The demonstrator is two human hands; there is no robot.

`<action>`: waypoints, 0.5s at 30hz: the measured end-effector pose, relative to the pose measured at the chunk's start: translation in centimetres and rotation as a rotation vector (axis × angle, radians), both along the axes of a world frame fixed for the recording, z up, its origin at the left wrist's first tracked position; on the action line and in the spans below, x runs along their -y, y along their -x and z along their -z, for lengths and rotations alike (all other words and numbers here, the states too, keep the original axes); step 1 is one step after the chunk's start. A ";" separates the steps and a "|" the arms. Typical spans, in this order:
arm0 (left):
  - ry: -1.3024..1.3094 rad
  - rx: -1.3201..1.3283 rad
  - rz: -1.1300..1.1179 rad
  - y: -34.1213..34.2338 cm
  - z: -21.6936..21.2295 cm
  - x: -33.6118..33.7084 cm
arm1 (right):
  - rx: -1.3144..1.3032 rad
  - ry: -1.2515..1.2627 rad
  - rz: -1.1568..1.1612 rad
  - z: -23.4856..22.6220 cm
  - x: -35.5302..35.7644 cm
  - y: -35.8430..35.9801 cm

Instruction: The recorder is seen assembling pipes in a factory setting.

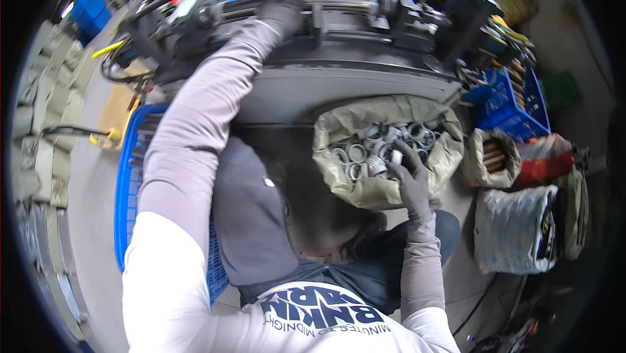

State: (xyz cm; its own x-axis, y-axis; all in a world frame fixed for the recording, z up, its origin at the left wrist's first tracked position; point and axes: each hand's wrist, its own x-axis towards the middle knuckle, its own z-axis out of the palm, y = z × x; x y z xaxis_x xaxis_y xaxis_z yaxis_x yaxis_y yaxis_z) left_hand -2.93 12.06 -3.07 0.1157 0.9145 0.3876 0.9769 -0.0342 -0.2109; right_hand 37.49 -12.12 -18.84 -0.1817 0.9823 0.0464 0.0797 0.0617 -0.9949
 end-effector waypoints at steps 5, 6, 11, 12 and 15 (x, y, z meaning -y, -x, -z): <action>-0.211 0.110 0.315 0.0 5.6 15.3 | -0.025 0.093 0.019 -1.6 0.5 0.3; -0.156 0.152 0.319 2.1 6.8 19.4 | 0.117 0.039 -0.008 -2.0 0.6 0.2; 0.002 0.354 -0.090 18.7 11.6 36.3 | -0.371 0.137 -0.013 0.3 0.6 -2.5; 0.012 0.321 -0.200 22.0 12.9 40.5 | -0.462 0.226 0.058 0.3 0.5 -2.0; 0.229 0.206 -0.320 27.3 17.1 52.1 | 0.052 -0.127 -0.061 0.6 0.5 -0.4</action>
